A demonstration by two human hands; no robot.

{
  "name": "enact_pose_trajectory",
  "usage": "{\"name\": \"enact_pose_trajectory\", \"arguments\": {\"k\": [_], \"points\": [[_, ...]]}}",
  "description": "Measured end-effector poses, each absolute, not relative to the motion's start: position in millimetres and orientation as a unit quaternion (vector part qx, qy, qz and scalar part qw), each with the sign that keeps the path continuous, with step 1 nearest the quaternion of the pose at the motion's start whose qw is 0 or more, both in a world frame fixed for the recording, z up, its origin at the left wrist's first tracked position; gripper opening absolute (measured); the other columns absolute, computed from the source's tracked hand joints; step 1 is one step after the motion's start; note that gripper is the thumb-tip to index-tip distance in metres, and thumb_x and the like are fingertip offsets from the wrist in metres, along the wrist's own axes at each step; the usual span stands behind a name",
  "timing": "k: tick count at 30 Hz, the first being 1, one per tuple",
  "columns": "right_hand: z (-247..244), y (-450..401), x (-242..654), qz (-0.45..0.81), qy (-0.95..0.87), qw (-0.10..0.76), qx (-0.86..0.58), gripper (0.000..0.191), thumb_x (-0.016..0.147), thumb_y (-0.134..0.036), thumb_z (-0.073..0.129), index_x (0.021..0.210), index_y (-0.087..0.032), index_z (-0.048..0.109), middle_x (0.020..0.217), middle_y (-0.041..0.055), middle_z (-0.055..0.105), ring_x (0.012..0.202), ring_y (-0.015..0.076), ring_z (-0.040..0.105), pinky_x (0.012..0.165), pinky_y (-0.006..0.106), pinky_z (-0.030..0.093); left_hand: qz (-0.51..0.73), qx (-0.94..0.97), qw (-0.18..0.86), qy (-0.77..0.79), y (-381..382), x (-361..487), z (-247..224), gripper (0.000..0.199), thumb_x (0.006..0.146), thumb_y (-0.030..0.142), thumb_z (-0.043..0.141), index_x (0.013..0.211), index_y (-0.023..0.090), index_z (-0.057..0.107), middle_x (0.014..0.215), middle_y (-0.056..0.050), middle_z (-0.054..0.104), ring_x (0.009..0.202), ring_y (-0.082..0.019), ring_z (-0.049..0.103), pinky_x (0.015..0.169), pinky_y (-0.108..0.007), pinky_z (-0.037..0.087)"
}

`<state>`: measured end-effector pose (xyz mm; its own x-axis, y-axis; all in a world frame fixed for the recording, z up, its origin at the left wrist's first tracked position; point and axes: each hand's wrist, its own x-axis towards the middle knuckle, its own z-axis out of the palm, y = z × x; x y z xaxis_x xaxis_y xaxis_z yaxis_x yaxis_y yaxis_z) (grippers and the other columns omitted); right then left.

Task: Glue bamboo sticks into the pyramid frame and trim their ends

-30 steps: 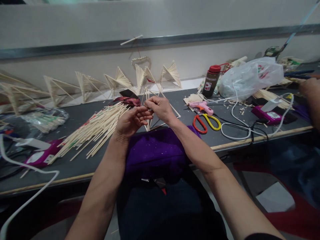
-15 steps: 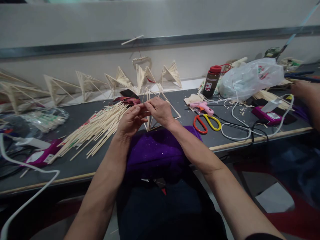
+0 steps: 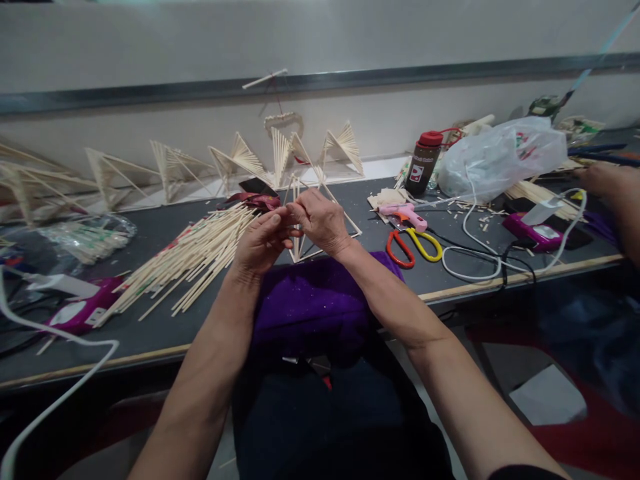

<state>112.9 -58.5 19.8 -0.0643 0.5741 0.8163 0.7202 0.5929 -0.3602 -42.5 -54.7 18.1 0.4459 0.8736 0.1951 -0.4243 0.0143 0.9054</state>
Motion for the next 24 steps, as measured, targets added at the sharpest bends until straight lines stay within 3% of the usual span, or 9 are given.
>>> {"name": "enact_pose_trajectory", "arguments": {"k": [5, 9, 13, 18, 21, 24], "points": [[19, -58, 115, -0.071, -0.717, 0.545, -0.429, 0.030, 0.094, -0.038, 0.042, 0.074, -0.019, 0.052, 0.073, 0.0025, 0.055, 0.070, 0.0137, 0.049, 0.066, 0.027, 0.036, 0.485, 0.518, 0.659, 0.249, -54, -42, 17, 0.035, 0.071, 0.039, 0.074, 0.096, 0.015, 0.069, 0.093, -0.008, 0.074, 0.068, -0.015, 0.070, 0.045, -0.018, 0.049], [24, -55, 121, -0.004, -0.666, 0.608, -0.433, 0.032, 0.092, -0.042, 0.045, 0.070, -0.020, 0.049, 0.067, -0.0003, 0.052, 0.065, 0.0115, 0.047, 0.064, 0.026, 0.037, 0.511, 0.497, 0.644, 0.279, -52, -43, 19, 0.029, 0.067, 0.037, 0.075, 0.084, 0.015, 0.067, 0.073, -0.002, 0.070, 0.059, -0.011, 0.066, 0.042, -0.016, 0.044], [29, -52, 130, 0.095, -0.597, 0.669, -0.433, 0.034, 0.091, -0.050, 0.045, 0.073, -0.021, 0.049, 0.057, -0.0042, 0.046, 0.053, 0.0090, 0.043, 0.058, 0.025, 0.036, 0.542, 0.453, 0.661, 0.252, -50, -47, 24, 0.032, 0.069, 0.039, 0.073, 0.061, 0.016, 0.053, 0.051, 0.004, 0.054, 0.043, -0.006, 0.052, 0.037, -0.015, 0.035], [32, -50, 137, 0.183, -0.545, 0.710, -0.407, 0.037, 0.089, -0.056, 0.045, 0.076, -0.022, 0.048, 0.051, -0.0071, 0.043, 0.043, 0.0060, 0.037, 0.049, 0.023, 0.033, 0.564, 0.422, 0.669, 0.239, -54, -56, 35, 0.046, 0.080, 0.040, 0.062, 0.049, 0.018, 0.036, 0.042, 0.006, 0.037, 0.036, -0.004, 0.038, 0.036, -0.018, 0.032], [33, -54, 132, 0.221, -0.568, 0.690, -0.391, 0.039, 0.086, -0.059, 0.049, 0.076, -0.021, 0.050, 0.052, -0.0070, 0.045, 0.042, 0.0049, 0.038, 0.046, 0.022, 0.033, 0.565, 0.423, 0.657, 0.263, -56, -57, 35, 0.043, 0.081, 0.038, 0.059, 0.050, 0.018, 0.037, 0.044, 0.006, 0.039, 0.037, -0.004, 0.039, 0.037, -0.018, 0.032], [31, -58, 122, 0.252, -0.614, 0.649, -0.372, 0.039, 0.083, -0.058, 0.055, 0.074, -0.020, 0.052, 0.054, -0.0064, 0.048, 0.043, 0.0043, 0.040, 0.046, 0.022, 0.035, 0.535, 0.449, 0.647, 0.306, -54, -54, 28, 0.029, 0.076, 0.038, 0.063, 0.059, 0.017, 0.053, 0.051, 0.003, 0.052, 0.040, -0.005, 0.045, 0.036, -0.017, 0.031]]}}
